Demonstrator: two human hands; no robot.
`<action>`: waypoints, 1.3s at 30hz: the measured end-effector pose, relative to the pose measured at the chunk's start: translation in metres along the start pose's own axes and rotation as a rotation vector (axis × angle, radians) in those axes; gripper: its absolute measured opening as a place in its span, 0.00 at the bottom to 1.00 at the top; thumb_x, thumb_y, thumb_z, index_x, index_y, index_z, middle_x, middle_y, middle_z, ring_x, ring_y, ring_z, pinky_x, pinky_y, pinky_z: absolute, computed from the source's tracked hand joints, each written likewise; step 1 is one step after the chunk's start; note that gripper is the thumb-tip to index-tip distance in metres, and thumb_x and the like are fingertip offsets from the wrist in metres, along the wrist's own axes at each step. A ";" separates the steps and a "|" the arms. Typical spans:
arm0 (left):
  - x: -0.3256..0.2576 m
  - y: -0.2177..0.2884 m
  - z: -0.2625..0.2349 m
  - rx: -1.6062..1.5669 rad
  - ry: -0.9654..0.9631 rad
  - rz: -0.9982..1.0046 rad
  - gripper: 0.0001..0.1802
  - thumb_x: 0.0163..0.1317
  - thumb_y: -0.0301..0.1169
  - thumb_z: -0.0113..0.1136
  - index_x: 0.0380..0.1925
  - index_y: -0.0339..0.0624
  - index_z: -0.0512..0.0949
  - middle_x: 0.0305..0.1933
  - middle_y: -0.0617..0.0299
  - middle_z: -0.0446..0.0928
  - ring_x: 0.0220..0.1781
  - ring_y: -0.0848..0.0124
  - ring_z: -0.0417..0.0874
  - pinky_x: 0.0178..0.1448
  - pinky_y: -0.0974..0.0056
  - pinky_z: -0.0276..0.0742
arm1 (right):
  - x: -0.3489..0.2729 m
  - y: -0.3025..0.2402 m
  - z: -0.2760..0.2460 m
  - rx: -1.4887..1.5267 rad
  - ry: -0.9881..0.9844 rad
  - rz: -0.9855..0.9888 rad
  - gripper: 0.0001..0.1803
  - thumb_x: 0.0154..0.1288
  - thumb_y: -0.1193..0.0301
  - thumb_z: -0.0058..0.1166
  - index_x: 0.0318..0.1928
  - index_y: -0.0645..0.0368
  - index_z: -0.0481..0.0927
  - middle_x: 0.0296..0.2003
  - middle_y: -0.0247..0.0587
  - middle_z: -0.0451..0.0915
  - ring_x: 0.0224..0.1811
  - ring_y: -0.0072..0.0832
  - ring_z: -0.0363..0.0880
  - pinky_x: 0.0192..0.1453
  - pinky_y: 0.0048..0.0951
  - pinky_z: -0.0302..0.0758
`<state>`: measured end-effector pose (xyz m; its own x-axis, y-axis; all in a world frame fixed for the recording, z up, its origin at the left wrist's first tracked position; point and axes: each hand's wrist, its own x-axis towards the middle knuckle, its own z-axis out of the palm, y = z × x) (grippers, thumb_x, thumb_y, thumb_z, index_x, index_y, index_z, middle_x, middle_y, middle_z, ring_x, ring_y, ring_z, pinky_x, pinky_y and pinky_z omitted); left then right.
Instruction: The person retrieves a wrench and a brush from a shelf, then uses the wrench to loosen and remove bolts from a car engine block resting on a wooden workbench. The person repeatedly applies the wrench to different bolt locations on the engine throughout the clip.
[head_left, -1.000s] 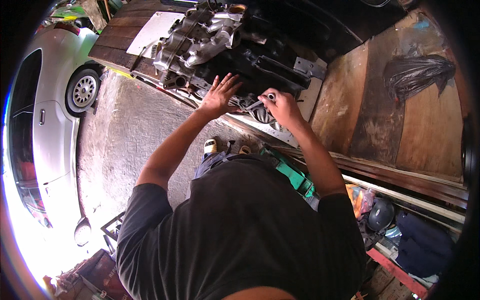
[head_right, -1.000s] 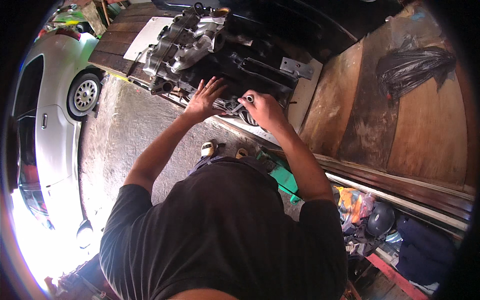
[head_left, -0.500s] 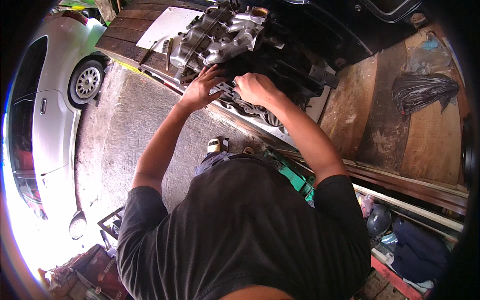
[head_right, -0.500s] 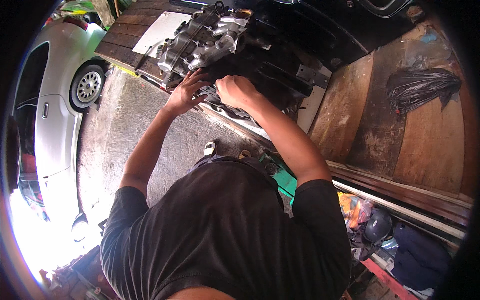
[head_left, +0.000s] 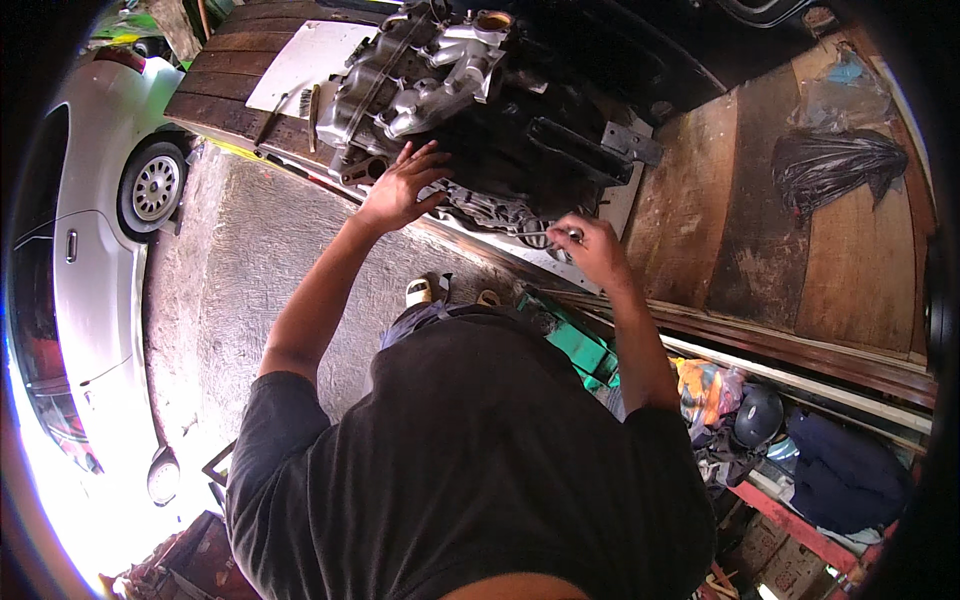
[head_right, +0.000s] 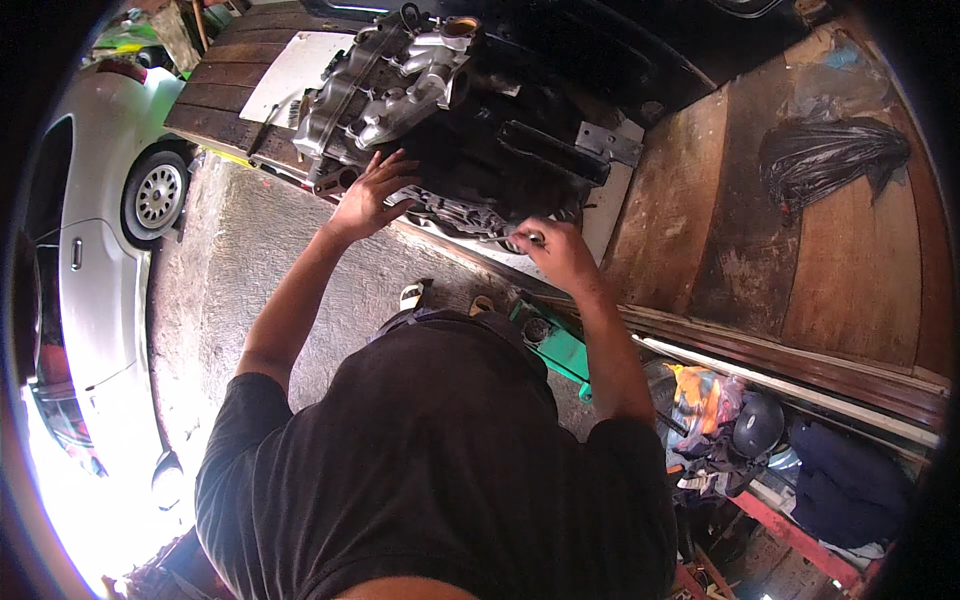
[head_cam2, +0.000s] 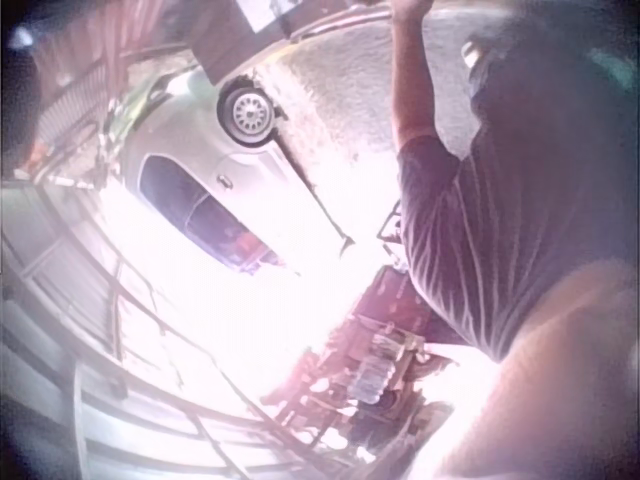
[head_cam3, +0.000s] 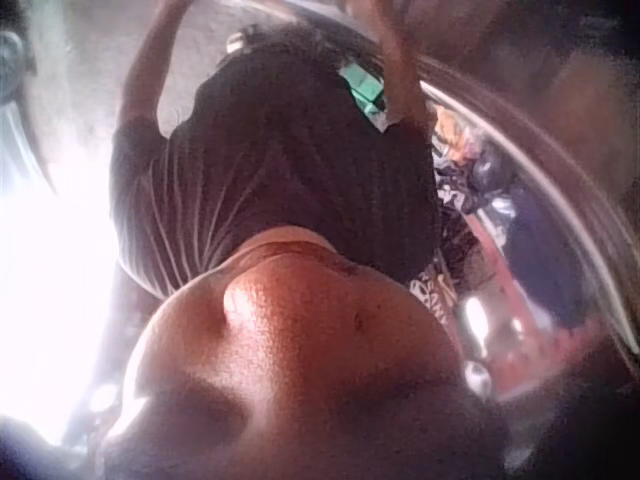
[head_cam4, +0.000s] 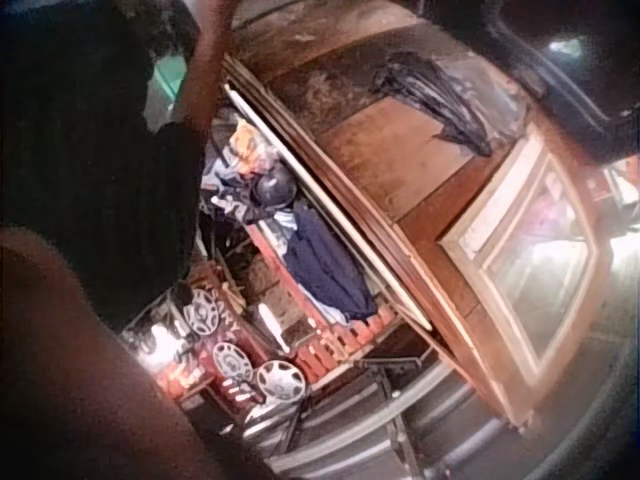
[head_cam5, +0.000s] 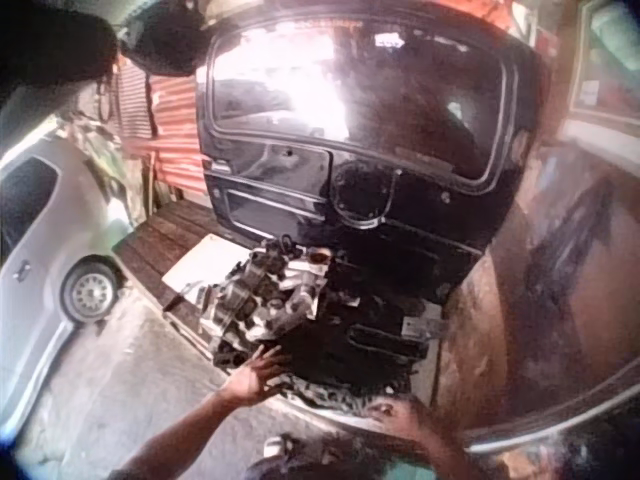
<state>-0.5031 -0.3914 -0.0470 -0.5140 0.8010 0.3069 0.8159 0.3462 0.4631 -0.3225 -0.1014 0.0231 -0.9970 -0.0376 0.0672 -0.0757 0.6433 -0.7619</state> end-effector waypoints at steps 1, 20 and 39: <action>0.003 0.000 0.003 -0.001 -0.005 0.013 0.22 0.59 0.38 0.64 0.54 0.47 0.77 0.67 0.55 0.69 0.76 0.56 0.59 0.78 0.43 0.47 | -0.008 0.007 0.004 -0.012 0.042 -0.044 0.08 0.64 0.68 0.61 0.38 0.60 0.82 0.30 0.44 0.84 0.32 0.34 0.84 0.35 0.32 0.77; 0.036 0.052 0.087 0.288 -0.103 -0.071 0.56 0.48 0.57 0.68 0.74 0.55 0.52 0.78 0.57 0.48 0.81 0.58 0.44 0.76 0.35 0.35 | -0.047 0.033 0.031 -0.024 0.161 -0.245 0.08 0.58 0.75 0.64 0.39 0.58 0.82 0.38 0.42 0.84 0.39 0.37 0.85 0.41 0.33 0.81; 0.032 0.046 0.098 0.294 -0.009 0.006 0.52 0.47 0.60 0.65 0.71 0.52 0.60 0.78 0.59 0.51 0.80 0.60 0.46 0.73 0.26 0.34 | -0.055 0.037 0.054 0.088 0.295 -0.279 0.10 0.58 0.74 0.65 0.40 0.57 0.81 0.35 0.44 0.83 0.35 0.40 0.84 0.37 0.35 0.81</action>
<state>-0.4560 -0.3016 -0.0972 -0.5081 0.8070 0.3010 0.8610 0.4674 0.2002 -0.2713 -0.1169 -0.0442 -0.8921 0.0278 0.4509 -0.3560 0.5714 -0.7395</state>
